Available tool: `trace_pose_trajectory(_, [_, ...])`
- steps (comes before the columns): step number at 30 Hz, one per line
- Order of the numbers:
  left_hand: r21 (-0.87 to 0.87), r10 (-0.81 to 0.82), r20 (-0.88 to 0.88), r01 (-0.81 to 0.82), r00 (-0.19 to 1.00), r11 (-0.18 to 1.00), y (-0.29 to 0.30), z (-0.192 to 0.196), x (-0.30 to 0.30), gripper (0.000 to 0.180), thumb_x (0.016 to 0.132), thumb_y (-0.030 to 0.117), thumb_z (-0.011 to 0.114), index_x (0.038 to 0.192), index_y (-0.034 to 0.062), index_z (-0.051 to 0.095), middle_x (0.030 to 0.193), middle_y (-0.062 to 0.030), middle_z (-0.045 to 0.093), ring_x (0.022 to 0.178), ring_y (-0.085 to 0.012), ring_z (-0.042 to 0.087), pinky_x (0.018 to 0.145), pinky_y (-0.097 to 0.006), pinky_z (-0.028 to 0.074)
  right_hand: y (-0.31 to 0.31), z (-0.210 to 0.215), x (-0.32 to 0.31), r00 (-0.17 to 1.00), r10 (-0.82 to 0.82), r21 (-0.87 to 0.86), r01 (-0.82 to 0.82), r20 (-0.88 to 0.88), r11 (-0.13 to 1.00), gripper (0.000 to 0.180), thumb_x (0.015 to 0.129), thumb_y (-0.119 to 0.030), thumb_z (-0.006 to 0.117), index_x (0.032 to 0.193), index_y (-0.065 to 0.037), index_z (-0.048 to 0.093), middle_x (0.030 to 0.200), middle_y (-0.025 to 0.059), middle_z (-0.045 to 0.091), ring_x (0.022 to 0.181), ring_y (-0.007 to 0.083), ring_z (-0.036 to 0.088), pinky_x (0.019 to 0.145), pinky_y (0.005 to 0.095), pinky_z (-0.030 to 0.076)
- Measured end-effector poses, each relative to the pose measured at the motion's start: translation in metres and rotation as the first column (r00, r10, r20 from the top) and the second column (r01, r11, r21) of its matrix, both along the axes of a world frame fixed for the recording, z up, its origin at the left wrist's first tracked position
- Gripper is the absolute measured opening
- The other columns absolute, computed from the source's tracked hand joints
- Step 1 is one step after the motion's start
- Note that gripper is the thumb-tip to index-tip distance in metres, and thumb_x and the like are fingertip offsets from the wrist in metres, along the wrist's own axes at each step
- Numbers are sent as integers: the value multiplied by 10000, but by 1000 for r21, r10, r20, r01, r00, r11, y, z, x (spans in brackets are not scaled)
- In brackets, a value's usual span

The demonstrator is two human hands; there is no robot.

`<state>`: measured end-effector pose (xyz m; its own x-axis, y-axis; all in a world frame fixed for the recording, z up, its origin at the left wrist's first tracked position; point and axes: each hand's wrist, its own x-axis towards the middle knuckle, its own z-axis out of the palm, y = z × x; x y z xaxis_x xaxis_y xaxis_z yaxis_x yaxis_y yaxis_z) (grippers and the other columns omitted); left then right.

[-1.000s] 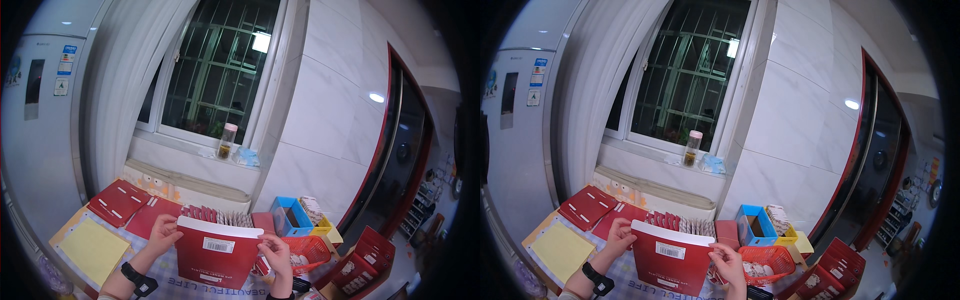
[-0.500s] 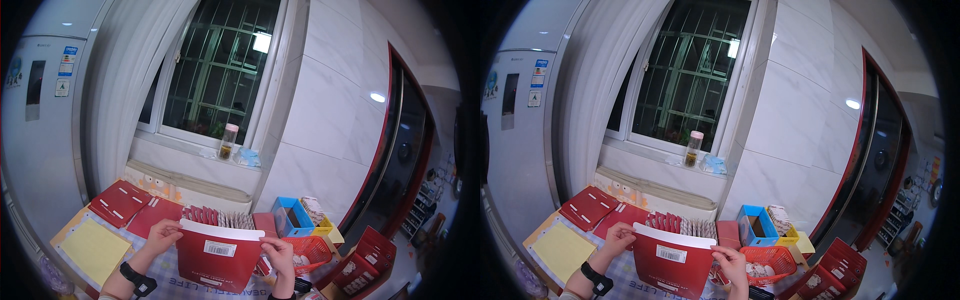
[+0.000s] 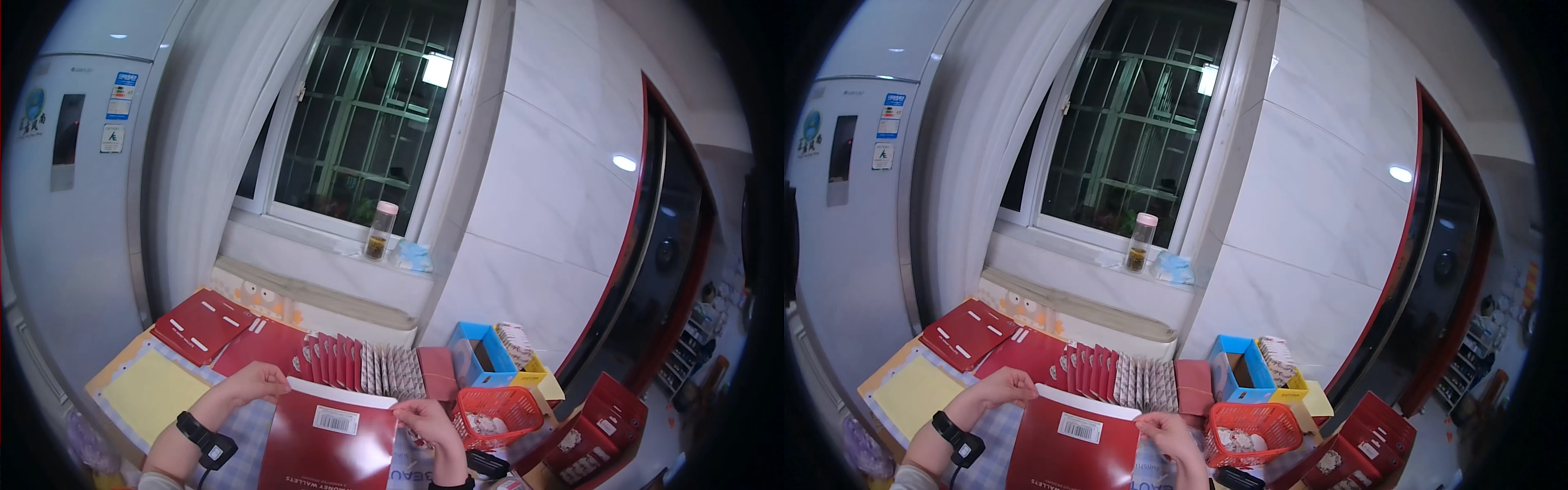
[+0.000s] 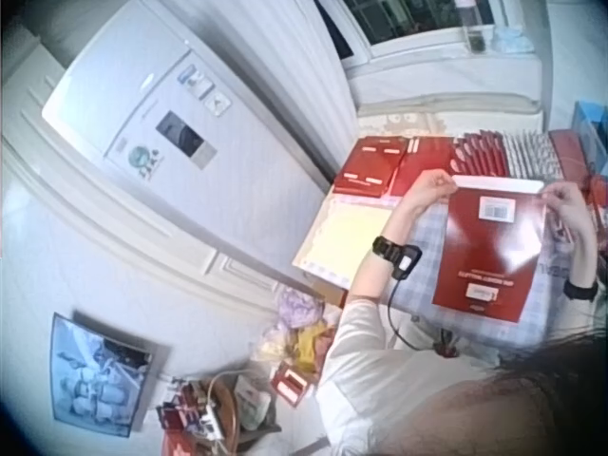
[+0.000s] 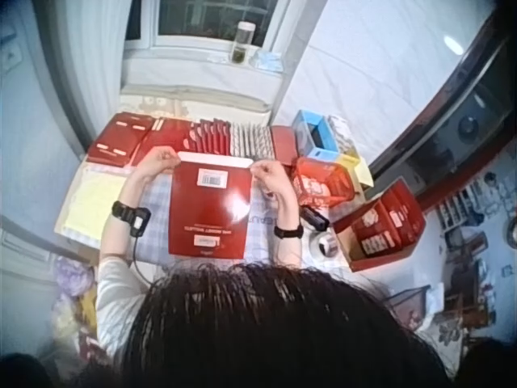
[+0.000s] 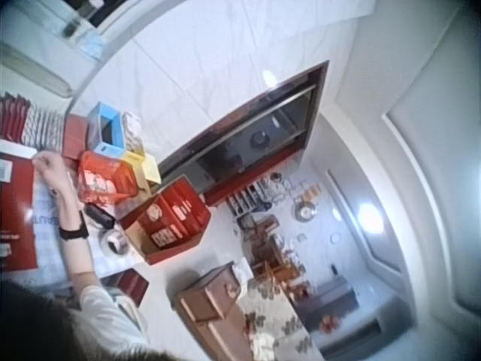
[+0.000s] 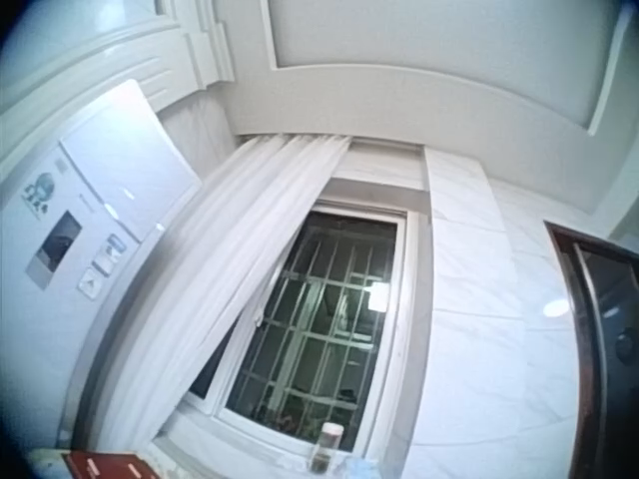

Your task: Assembling and organizing red gift envelopes or packets on a workspace.

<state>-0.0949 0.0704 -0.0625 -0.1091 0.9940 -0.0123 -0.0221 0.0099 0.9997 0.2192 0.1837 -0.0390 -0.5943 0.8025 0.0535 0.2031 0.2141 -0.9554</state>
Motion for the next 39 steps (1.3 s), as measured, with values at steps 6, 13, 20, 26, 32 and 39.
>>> trace_pose_trajectory(6, [-315, -222, -147, 167, 964, 934, -18, -66, -22, 127, 760, 99, 618, 862, 24, 632, 783, -37, 617, 709, -124, 594, 647, -231, 484, 24, -76, -20, 923, 263, -104, -243, 280, 964, 122, 768, -74, 584, 860, -11, 635, 722, 56, 620, 644, 129, 583, 591, 245, 470])
trace_pose_trajectory(13, [-276, -317, -465, 205, 827, 939, -18, -92, -12, 149, 716, 148, 648, 826, 52, 671, 730, -53, 632, 703, -126, 601, 638, -241, 467, 11, -96, -22, 782, 118, 290, -360, 612, 887, 153, 704, -184, 609, 808, -82, 655, 787, 99, 633, 728, 247, 607, 691, 334, 472])
trace_pose_trajectory(20, [-129, -262, -727, 248, 635, 960, -29, -90, 0, 196, 701, 213, 650, 847, 82, 661, 721, -84, 623, 698, -213, 597, 646, -300, 458, 14, -111, -17, 820, 219, 307, -426, 529, 851, 152, 714, -157, 631, 834, -64, 641, 843, 102, 614, 823, 241, 581, 719, 331, 449])
trace_pose_trajectory(26, [-82, -120, -710, 87, 694, 993, -32, -91, 7, 295, 697, 298, 656, 886, 75, 619, 790, -104, 597, 734, -242, 588, 667, -321, 460, -2, -113, -31, 875, 229, 318, -383, 427, 867, 286, 730, -176, 640, 986, -65, 576, 936, 124, 548, 914, 266, 541, 746, 327, 430])
trace_pose_trajectory(32, [-111, -136, -791, 79, 597, 991, -31, -90, 13, 286, 706, 309, 649, 876, 81, 611, 828, -114, 558, 795, -264, 563, 717, -343, 454, -5, -129, -34, 898, 146, 558, -379, 415, 738, 278, 745, -204, 632, 993, -96, 567, 919, 100, 516, 889, 286, 496, 803, 355, 385])
trace_pose_trajectory(39, [-107, -165, -823, 136, 543, 985, -30, -92, 13, 257, 713, 287, 635, 874, 89, 609, 847, -103, 553, 842, -271, 550, 735, -355, 446, -17, -121, -42, 856, 55, 529, -366, 513, 765, 230, 764, -208, 603, 964, -113, 545, 967, 91, 487, 967, 285, 456, 832, 394, 335])
